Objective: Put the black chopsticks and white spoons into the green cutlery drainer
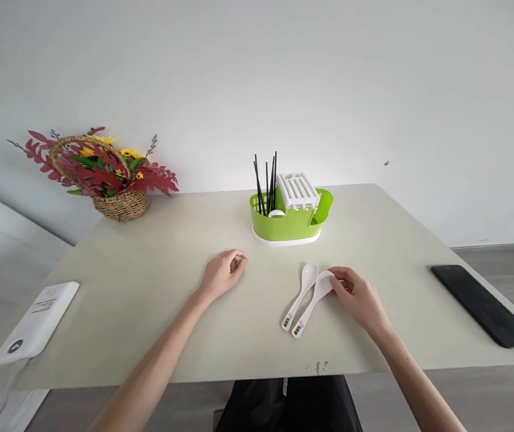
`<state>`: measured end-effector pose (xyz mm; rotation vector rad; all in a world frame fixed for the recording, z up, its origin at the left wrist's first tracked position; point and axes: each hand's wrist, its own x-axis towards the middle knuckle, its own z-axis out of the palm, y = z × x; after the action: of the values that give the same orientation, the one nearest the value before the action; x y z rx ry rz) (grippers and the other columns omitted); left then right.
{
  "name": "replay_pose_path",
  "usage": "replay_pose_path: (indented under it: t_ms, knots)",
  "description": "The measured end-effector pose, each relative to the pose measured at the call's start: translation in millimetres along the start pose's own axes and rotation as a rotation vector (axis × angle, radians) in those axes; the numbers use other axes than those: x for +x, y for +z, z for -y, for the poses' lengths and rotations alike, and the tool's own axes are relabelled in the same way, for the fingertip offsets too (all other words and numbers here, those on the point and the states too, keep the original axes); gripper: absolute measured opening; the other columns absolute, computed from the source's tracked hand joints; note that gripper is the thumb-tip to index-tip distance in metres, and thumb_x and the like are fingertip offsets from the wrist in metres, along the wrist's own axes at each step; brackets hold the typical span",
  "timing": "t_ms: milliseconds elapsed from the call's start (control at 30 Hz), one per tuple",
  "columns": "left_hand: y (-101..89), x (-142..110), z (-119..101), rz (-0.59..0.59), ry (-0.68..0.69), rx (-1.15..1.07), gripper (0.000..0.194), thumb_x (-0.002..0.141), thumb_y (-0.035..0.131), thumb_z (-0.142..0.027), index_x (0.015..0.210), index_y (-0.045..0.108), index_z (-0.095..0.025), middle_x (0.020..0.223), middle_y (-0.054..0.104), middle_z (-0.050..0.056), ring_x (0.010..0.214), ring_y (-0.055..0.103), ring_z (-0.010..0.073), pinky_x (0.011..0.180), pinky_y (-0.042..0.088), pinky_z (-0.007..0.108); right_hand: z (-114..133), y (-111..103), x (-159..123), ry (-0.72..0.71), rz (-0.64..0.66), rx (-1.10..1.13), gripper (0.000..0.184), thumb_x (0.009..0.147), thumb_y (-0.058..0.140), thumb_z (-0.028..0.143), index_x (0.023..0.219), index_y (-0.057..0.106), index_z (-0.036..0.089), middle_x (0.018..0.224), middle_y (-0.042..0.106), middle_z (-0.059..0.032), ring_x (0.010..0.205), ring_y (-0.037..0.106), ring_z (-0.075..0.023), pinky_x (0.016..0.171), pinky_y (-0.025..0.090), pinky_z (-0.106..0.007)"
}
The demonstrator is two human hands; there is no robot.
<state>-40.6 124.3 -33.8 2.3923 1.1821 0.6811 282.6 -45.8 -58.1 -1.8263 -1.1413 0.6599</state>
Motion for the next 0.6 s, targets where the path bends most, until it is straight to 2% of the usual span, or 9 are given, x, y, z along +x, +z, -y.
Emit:
replay_pose_path:
  t_ms: [200, 300, 400, 500, 600]
  knots:
    - [0.2, -1.0, -0.5, 0.005, -0.002, 0.004, 0.020, 0.095, 0.054, -0.021, 0.106, 0.070, -0.026, 0.083, 0.074, 0.000, 0.078, 0.067, 0.0175, 0.071, 0.046, 0.029, 5.8, -1.2, -10.4, -0.017, -0.068, -0.035, 0.040, 0.093, 0.066, 0.057, 0.112, 0.074, 0.024, 0.104, 0.081, -0.0081, 0.085, 0.077, -0.0251, 0.065, 0.062, -0.035]
    - [0.4, -1.1, -0.2, -0.005, 0.004, -0.002, 0.020, 0.094, 0.055, -0.021, 0.105, 0.071, -0.026, 0.082, 0.074, 0.000, 0.077, 0.067, 0.0175, 0.071, 0.047, 0.029, 10.3, -4.8, -15.1, -0.028, -0.108, -0.039, 0.040, 0.093, 0.067, 0.059, 0.111, 0.074, 0.024, 0.103, 0.081, -0.0083, 0.076, 0.077, -0.0239, 0.066, 0.064, -0.036]
    - [0.5, -1.1, -0.1, -0.006, 0.008, -0.008, 0.019, 0.094, 0.056, -0.020, 0.105, 0.071, -0.026, 0.083, 0.074, 0.000, 0.077, 0.067, 0.0174, 0.071, 0.047, 0.028, 17.1, -12.0, -19.4, 0.004, -0.143, -0.050, 0.041, 0.093, 0.067, 0.061, 0.112, 0.074, 0.025, 0.107, 0.080, -0.0081, 0.067, 0.077, -0.0236, 0.059, 0.062, -0.036]
    - [0.9, -1.3, 0.0, -0.008, 0.009, -0.005, 0.019, 0.094, 0.056, -0.020, 0.105, 0.070, -0.026, 0.083, 0.073, 0.000, 0.079, 0.067, 0.0176, 0.072, 0.046, 0.028, 31.4, -21.2, -23.7, 0.017, -0.185, -0.060, 0.040, 0.092, 0.068, 0.062, 0.113, 0.074, 0.028, 0.109, 0.081, -0.0065, 0.068, 0.079, -0.0261, 0.051, 0.059, -0.034]
    - [1.7, -2.0, 0.7, -0.011, 0.012, 0.001, 0.019, 0.095, 0.055, -0.019, 0.105, 0.070, -0.026, 0.082, 0.073, -0.001, 0.081, 0.068, 0.0177, 0.074, 0.046, 0.028, 58.4, -29.3, -27.5, -0.033, -0.241, -0.089, 0.037, 0.092, 0.070, 0.061, 0.109, 0.075, 0.029, 0.092, 0.082, -0.0049, 0.065, 0.079, -0.0286, 0.039, 0.054, -0.031]
